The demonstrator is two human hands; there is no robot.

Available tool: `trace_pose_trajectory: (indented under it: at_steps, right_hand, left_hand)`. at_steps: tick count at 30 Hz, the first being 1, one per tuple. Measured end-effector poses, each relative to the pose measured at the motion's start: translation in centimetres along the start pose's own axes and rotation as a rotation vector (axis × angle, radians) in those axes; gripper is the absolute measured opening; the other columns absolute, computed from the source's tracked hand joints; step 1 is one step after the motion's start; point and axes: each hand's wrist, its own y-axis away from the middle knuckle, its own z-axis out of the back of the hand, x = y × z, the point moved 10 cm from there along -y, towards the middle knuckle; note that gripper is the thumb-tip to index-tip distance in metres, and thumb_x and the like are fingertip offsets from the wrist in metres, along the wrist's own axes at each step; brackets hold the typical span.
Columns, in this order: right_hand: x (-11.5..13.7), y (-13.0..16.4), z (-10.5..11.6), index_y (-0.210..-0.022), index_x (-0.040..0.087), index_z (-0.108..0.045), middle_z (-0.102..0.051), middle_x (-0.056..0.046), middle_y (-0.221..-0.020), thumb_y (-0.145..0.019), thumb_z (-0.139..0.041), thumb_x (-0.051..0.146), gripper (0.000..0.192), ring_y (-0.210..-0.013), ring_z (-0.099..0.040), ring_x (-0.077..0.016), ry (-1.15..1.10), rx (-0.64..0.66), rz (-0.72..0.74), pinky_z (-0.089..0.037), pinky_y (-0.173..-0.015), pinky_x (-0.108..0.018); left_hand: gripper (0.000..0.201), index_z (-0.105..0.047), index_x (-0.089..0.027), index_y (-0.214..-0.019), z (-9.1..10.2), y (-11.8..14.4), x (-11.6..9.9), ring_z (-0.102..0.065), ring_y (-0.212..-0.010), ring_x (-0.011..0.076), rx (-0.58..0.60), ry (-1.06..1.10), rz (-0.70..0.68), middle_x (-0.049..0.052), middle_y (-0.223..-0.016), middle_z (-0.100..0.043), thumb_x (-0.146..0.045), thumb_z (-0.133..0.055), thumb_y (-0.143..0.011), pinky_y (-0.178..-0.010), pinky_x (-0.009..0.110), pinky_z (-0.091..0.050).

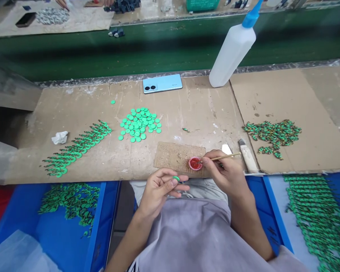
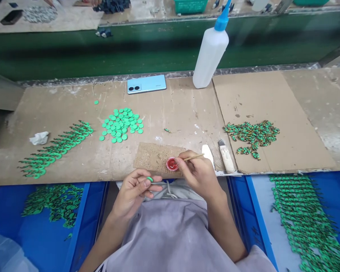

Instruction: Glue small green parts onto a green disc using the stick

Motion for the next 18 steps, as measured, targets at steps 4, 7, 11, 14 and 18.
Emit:
trace_pose_trajectory:
  at_steps: [4,7,11,14,18]
  right_hand:
    - [0.06,-0.03,-0.21,-0.085,0.021,-0.066,-0.077,-0.004,-0.081,-0.100,-0.062,0.019,0.016,-0.058,-0.068,-0.0152,0.017,-0.009,0.021,-0.050,-0.053,-0.026]
    - [0.16,-0.08,-0.47,-0.086,0.021,-0.066,-0.077,-0.005,-0.081,-0.100,-0.061,0.019,0.016,-0.060,-0.070,-0.0161,0.029,-0.001,0.032,-0.050,-0.053,-0.027]
    - [0.14,-0.12,-0.77,-0.087,0.022,-0.066,-0.077,-0.005,-0.079,-0.101,-0.059,0.021,0.016,-0.057,-0.068,-0.0162,0.054,0.020,0.023,-0.050,-0.052,-0.027]
    - [0.32,-0.09,-0.76,-0.086,0.022,-0.065,-0.076,-0.004,-0.078,-0.100,-0.060,0.020,0.015,-0.059,-0.069,-0.0164,0.063,0.014,0.038,-0.050,-0.053,-0.027]
    - [0.40,-0.08,-0.78,-0.085,0.022,-0.065,-0.075,-0.003,-0.077,-0.100,-0.061,0.018,0.016,-0.059,-0.068,-0.0157,0.073,0.001,0.049,-0.049,-0.053,-0.027]
  left_hand:
    - [0.037,-0.072,-0.018,-0.100,0.19,0.08,0.02,-0.084,-0.074,0.0238,-0.007,-0.035,-0.025,0.009,-0.092,-0.086,-0.039,-0.092,-0.077,-0.053,0.018,-0.061]
    - [0.041,-0.075,-0.016,-0.106,0.48,0.21,0.24,-0.084,-0.079,0.0266,-0.023,-0.115,-0.045,0.014,-0.097,-0.086,-0.043,-0.091,-0.078,-0.060,0.024,-0.065]
    - [0.046,-0.077,-0.015,-0.112,0.33,0.34,0.71,-0.084,-0.086,0.0303,0.011,-0.154,-0.035,0.018,-0.104,-0.084,-0.045,-0.090,-0.079,-0.066,0.030,-0.067]
    - [0.046,-0.077,-0.016,-0.114,0.13,0.40,0.85,-0.084,-0.090,0.0313,0.035,-0.160,-0.020,0.019,-0.108,-0.084,-0.044,-0.089,-0.080,-0.069,0.031,-0.067]
    - [0.044,-0.078,-0.016,-0.113,0.10,0.38,0.88,-0.084,-0.091,0.0317,0.039,-0.150,-0.012,0.018,-0.108,-0.084,-0.039,-0.091,-0.078,-0.070,0.030,-0.067]
